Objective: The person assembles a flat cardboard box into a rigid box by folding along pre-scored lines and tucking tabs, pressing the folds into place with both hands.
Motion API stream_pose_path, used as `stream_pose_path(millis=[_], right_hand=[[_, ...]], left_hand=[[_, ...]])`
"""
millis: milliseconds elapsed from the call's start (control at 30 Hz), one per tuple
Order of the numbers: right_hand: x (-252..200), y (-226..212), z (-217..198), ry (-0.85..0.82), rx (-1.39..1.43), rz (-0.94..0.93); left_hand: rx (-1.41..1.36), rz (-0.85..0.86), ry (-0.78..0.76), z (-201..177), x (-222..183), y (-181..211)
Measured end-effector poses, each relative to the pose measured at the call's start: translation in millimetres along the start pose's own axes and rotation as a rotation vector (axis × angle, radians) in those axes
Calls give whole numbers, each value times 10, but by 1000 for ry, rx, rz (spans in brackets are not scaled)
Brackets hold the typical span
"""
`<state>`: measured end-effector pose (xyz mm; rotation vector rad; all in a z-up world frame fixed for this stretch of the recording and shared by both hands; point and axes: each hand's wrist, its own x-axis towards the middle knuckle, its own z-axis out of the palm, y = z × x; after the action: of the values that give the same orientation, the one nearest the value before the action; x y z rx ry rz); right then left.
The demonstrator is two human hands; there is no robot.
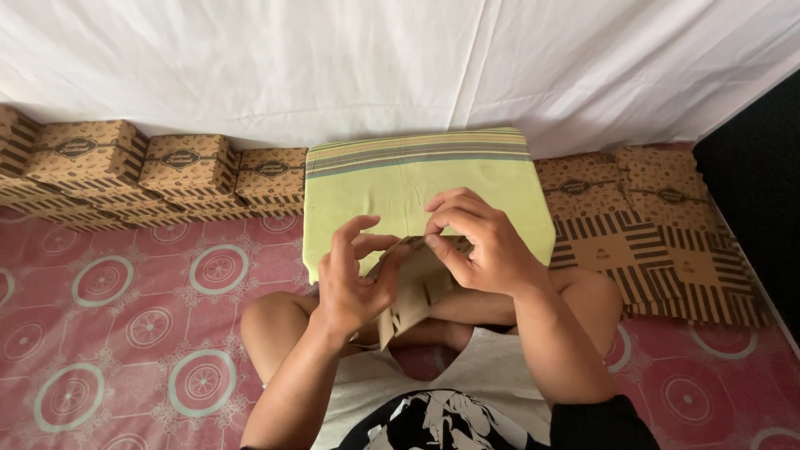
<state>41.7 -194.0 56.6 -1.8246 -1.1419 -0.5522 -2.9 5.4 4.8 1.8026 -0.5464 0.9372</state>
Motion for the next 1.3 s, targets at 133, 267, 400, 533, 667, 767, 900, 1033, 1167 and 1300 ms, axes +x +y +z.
stream_pose_path(millis=[133, 267, 400, 533, 667, 767, 900, 1033, 1167, 1300], right_hand=[[-24, 9, -26, -4, -3, 5], [-44, 10, -85, -38, -19, 30], [-103, 126, -168, -46, -57, 54], [-127, 138, -157, -38, -78, 66], [-164, 200, -169, -47, -86, 89], [-222, 300, -175, -38, -104, 97], [-273, 356, -164, -32, -100, 109], [-342, 456, -207, -49, -153, 105], [-381, 500, -251, -33, -146, 115], [-451, 593, -256, -6, -165, 112]], left_hand=[[-3, 0, 5, 9, 0, 0], [-5, 5, 33, -8, 5, -29], [-21, -10, 68, -124, 62, -35], [-17, -4, 92, -105, 31, -114], [-20, -15, 104, -123, 60, -110], [-42, -39, 126, -114, 42, -144], [-67, -61, 134, -114, 27, -196], [-89, -75, 136, -149, 42, -223], [-93, -93, 153, -169, 60, -226], [-98, -99, 163, -179, 78, -234]])
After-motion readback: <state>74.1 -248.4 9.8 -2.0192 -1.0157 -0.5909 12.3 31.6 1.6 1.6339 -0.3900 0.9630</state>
